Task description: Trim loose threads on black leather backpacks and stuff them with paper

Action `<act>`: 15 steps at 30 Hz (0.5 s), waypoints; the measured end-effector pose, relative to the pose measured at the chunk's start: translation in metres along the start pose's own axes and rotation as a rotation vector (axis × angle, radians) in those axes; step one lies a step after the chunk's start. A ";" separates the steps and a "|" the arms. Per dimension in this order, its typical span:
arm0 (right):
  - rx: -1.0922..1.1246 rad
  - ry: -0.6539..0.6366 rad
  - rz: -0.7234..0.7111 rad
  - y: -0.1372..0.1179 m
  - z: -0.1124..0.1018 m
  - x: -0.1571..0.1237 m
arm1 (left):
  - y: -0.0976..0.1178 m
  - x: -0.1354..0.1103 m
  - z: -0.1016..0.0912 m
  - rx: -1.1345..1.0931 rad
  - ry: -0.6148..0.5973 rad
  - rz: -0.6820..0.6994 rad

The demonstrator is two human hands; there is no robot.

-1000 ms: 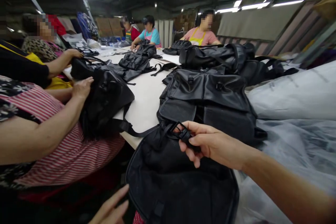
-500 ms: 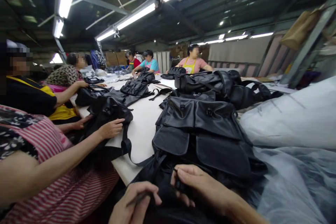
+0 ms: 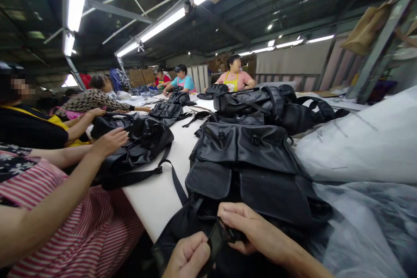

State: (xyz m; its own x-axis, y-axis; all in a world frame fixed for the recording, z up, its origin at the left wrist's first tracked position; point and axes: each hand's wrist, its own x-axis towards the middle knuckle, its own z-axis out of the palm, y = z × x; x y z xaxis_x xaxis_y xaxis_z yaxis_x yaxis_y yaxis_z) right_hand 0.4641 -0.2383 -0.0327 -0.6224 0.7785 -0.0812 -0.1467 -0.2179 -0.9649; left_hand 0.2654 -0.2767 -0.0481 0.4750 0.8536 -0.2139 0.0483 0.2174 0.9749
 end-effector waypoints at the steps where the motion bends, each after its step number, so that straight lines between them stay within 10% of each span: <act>1: -0.057 -0.006 0.025 -0.001 0.001 -0.001 | 0.004 0.000 0.001 0.011 -0.003 -0.004; 15: -0.600 0.028 -0.125 0.003 0.020 -0.005 | -0.021 -0.002 0.013 -0.014 0.342 0.299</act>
State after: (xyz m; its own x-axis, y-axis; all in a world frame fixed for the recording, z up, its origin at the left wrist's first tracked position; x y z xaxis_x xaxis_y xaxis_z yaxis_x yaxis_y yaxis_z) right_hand 0.4510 -0.2545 -0.0297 -0.6064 0.7940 0.0430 0.2461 0.2389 -0.9393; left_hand 0.2747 -0.2890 -0.0671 0.1483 0.9867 0.0665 -0.0598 -0.0582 0.9965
